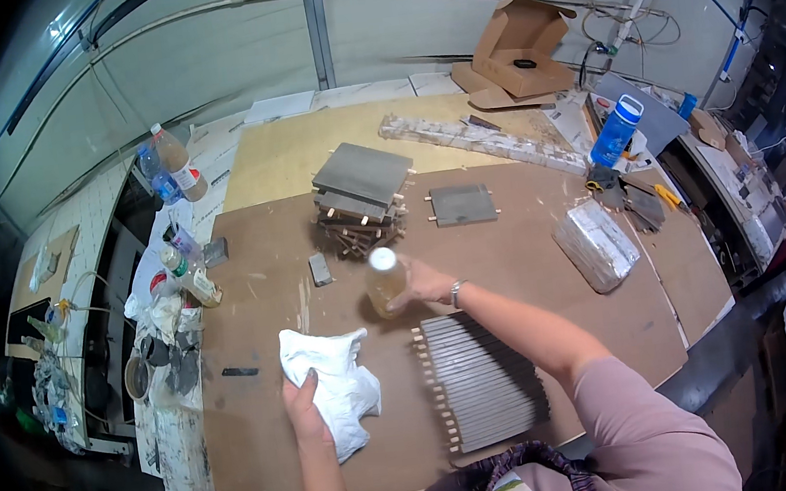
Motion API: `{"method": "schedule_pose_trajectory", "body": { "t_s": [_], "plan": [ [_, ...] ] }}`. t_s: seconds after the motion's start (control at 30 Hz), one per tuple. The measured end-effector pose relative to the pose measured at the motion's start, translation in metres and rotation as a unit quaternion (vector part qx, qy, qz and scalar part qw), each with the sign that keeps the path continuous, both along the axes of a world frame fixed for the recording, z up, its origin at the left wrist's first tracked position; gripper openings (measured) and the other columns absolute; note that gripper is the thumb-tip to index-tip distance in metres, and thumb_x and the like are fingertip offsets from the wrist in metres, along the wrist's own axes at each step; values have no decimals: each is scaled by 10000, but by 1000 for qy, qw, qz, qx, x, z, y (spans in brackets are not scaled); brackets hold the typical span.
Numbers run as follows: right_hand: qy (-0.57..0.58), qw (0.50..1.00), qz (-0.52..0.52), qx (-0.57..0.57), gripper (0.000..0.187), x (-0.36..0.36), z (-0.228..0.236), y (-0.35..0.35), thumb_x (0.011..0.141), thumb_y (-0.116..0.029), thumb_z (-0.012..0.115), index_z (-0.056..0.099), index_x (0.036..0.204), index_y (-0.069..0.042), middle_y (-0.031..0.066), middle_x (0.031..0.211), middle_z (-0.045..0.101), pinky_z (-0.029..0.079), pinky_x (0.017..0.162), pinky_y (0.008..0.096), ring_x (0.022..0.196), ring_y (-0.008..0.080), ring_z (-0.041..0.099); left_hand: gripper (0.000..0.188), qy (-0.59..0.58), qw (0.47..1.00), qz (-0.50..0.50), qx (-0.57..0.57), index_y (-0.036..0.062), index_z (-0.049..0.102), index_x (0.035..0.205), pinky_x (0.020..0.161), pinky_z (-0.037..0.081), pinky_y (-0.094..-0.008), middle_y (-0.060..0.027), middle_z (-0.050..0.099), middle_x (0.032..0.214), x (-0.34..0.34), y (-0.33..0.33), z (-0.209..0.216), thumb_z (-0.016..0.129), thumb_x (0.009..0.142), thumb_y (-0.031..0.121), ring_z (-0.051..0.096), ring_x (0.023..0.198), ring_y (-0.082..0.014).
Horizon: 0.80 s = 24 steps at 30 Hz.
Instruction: The person wipes a small wooden panel using a cloth and a liquid from a bottle, then carries a stack of panels to a storage area in the workshop.
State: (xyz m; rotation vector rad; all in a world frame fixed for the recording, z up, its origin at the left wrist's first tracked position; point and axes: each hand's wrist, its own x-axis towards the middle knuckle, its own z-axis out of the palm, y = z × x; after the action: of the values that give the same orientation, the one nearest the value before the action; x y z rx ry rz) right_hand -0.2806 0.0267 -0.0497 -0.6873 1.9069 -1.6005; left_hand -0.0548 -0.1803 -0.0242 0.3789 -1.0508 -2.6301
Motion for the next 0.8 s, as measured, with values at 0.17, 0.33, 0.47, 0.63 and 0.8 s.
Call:
{"method": "schedule_pose_trajectory", "body": {
  "t_s": [0.17,0.33,0.47,0.63,0.8],
  "plan": [
    [78,996,-29,21,967,-1,14,-25,531,-149,897,430,1367,-13,117,1299,545,353,1094,330,1235,224,484,394,-30,997,-50,59,-24,444,1339,950,507,-446,-177,588,1240,-20,1,-31,474,957,66,613,1098,-321],
    [285,948,25,142,636,4,50,-8,600,-127,791,537,1173,-19,149,1125,596,426,986,386,1115,294,548,386,-47,995,-58,61,-13,454,1338,941,511,-431,-157,595,1242,-36,12,-44,489,971,101,614,1103,-298],
    [483,826,59,285,289,25,73,0,696,-62,630,584,981,-47,151,991,601,460,849,434,969,332,574,403,-24,996,-62,66,8,454,1342,942,519,-429,-144,586,1261,-48,25,-54,510,994,203,612,1112,-285],
    [539,767,63,342,250,35,72,6,680,-84,645,597,922,-45,132,937,602,449,805,418,939,316,570,358,-30,994,-91,52,-18,486,1298,968,460,-351,-104,598,1224,-55,37,-53,484,1013,200,583,1112,-205],
    [632,673,61,380,249,32,73,6,652,-125,671,609,875,-34,120,885,606,431,787,393,923,287,572,355,-50,993,-95,49,-14,504,1268,973,438,-342,-92,599,1209,-57,37,-76,494,1012,232,566,1108,-190]
  ]
}}
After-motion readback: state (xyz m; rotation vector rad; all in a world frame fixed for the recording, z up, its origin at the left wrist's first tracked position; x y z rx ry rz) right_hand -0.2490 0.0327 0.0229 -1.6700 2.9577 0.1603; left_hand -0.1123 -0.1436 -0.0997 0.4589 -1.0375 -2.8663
